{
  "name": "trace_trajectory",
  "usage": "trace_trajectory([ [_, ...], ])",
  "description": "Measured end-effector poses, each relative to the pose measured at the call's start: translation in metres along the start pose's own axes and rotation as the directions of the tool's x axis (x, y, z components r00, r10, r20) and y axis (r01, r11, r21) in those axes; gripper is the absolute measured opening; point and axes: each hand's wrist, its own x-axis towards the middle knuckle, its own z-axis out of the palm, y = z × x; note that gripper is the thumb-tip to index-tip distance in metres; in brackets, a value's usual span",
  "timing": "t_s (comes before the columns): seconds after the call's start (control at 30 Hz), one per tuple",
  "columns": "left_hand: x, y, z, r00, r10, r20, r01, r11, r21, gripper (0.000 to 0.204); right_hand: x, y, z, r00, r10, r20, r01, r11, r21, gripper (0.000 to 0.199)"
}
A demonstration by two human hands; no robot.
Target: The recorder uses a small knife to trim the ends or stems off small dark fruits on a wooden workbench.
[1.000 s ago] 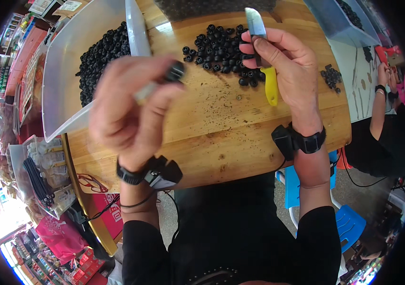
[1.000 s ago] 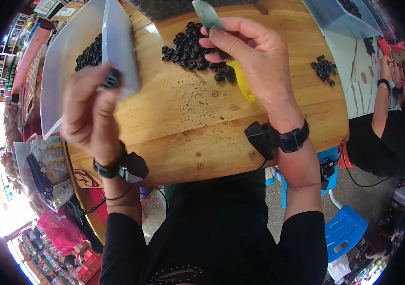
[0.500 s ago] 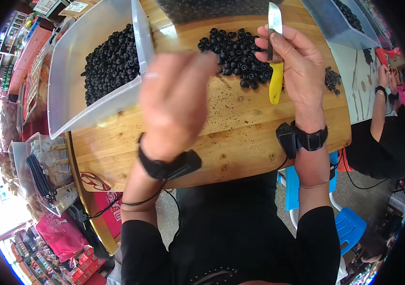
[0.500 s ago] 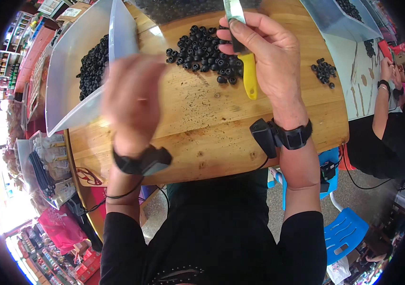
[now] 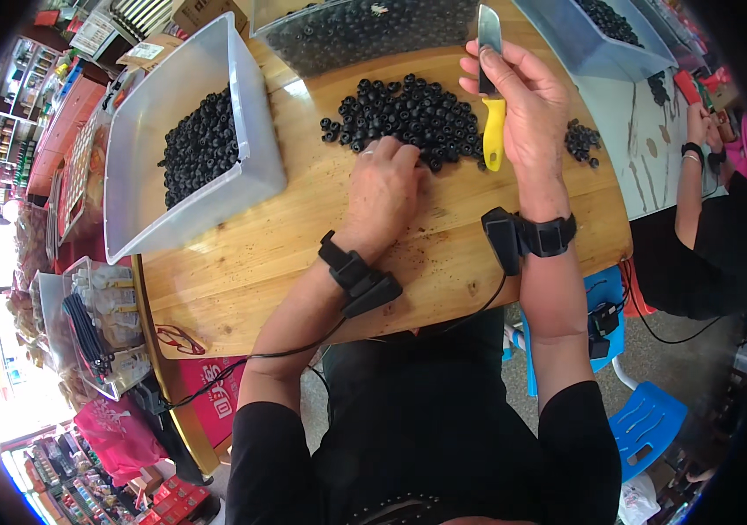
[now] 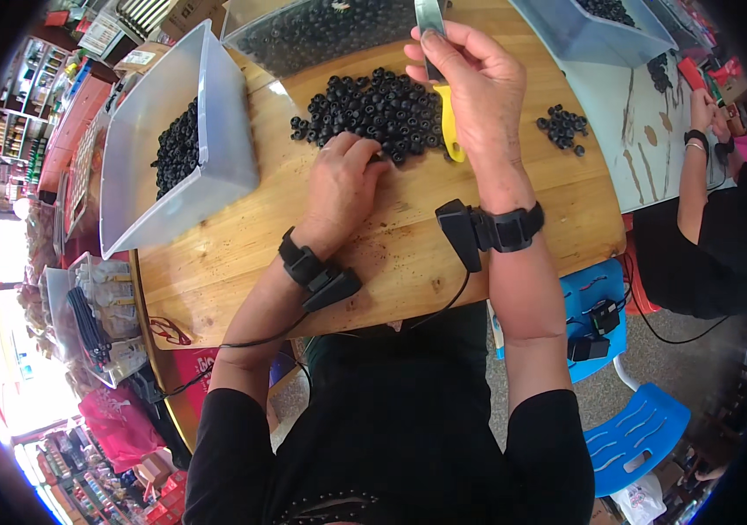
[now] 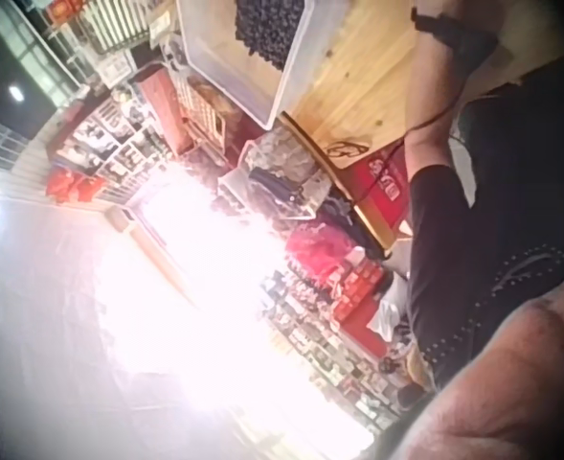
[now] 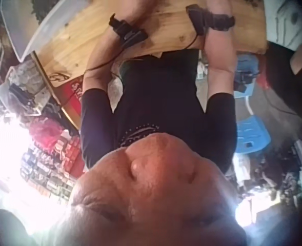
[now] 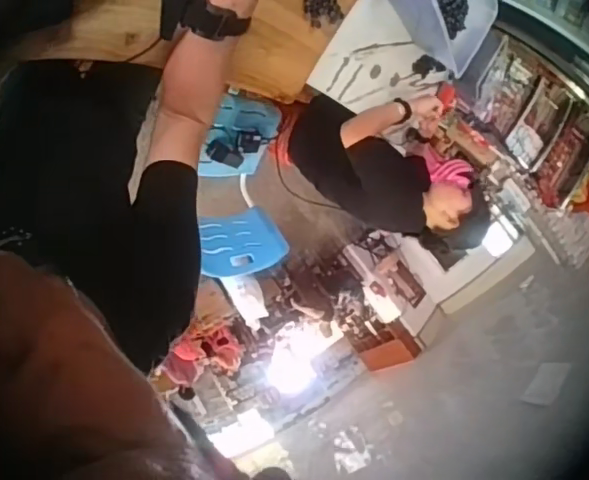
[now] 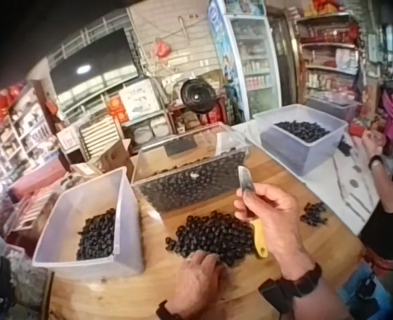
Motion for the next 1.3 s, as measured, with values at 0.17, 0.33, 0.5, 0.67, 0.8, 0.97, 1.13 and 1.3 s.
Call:
trace_trajectory([
  [0.17,-0.013,-0.008,-0.012,0.937,-0.346,0.047,0.304,0.742,-0.597,0.032,0.002,0.011,-0.002,0.991,0.124,0.051,-0.126,0.991,0.035,0.021],
  [0.33,-0.013,-0.013,-0.027,0.852,-0.458,0.253,0.291,0.012,-0.957,0.027,-0.016,0.014,0.014,0.931,0.266,0.25,-0.259,0.964,-0.063,0.02],
  [0.5,-0.01,-0.015,-0.03,0.874,-0.387,0.295,0.195,-0.276,-0.941,0.03,-0.033,0.011,0.032,0.896,0.314,0.315,-0.304,0.949,-0.082,0.019],
  [0.67,-0.002,-0.012,-0.035,0.88,-0.388,0.275,0.219,-0.182,-0.959,0.03,-0.035,0.018,0.036,0.89,0.319,0.326,-0.299,0.948,-0.111,0.018],
  [0.8,-0.003,-0.021,-0.033,0.882,-0.431,0.192,0.204,-0.019,-0.979,0.029,-0.035,0.026,0.037,0.877,0.343,0.338,-0.311,0.939,-0.147,0.017],
  [0.97,-0.006,-0.025,-0.028,0.893,-0.428,0.138,0.163,0.024,-0.986,0.028,-0.034,0.033,0.032,0.868,0.293,0.4,-0.219,0.95,-0.221,0.018],
  [1.13,-0.008,-0.011,-0.023,0.859,-0.496,0.129,0.145,-0.005,-0.989,0.025,-0.041,0.027,0.034,0.889,0.276,0.365,-0.199,0.952,-0.234,0.018],
  [1.3,-0.009,-0.013,-0.028,0.862,-0.497,0.103,0.133,0.026,-0.991,0.026,-0.043,0.028,0.037,0.906,0.212,0.366,-0.132,0.964,-0.231,0.019],
])
